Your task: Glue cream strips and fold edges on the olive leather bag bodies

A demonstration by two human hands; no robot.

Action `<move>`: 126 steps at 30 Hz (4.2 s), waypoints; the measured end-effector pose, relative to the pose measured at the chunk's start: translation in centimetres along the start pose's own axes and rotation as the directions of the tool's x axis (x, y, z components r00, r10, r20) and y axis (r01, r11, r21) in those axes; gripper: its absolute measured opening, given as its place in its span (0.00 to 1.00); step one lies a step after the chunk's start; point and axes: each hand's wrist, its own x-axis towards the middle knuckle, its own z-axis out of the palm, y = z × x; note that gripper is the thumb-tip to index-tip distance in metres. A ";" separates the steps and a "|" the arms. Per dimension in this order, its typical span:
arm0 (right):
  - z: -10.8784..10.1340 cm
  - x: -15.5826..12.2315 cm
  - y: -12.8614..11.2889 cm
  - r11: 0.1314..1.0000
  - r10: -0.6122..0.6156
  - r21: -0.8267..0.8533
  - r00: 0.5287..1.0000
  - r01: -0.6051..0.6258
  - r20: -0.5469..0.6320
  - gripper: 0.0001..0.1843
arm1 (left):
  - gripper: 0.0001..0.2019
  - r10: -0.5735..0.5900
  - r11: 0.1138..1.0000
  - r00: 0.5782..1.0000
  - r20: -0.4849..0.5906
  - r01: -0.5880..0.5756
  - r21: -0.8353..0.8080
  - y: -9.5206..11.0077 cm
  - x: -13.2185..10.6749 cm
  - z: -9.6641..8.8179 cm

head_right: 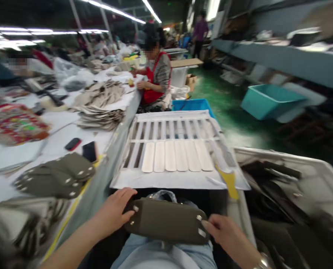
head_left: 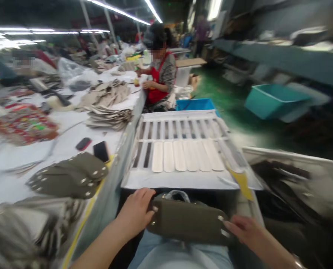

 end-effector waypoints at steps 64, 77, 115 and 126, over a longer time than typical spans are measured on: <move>0.9 -0.9 0.5 0.935 -0.345 -0.242 0.826 0.260 -0.445 0.34 | 0.16 -0.190 0.930 0.914 -0.358 0.050 -0.365 4.4 -3.1 3.7; 9.2 3.6 -13.6 0.536 -0.759 -0.458 0.642 0.709 0.106 0.41 | 0.13 -0.395 0.555 0.918 0.025 0.261 -0.790 -3.3 -3.5 4.7; 9.4 2.8 -14.9 0.610 -0.718 -0.408 0.691 0.679 0.077 0.43 | 0.17 -0.008 0.135 0.950 0.312 0.310 -0.941 -5.4 -2.9 4.3; 8.6 1.4 -14.6 0.670 -0.689 -0.327 0.723 0.666 0.060 0.44 | 0.21 -0.269 0.683 0.932 0.243 0.362 -0.634 -2.1 -1.6 4.9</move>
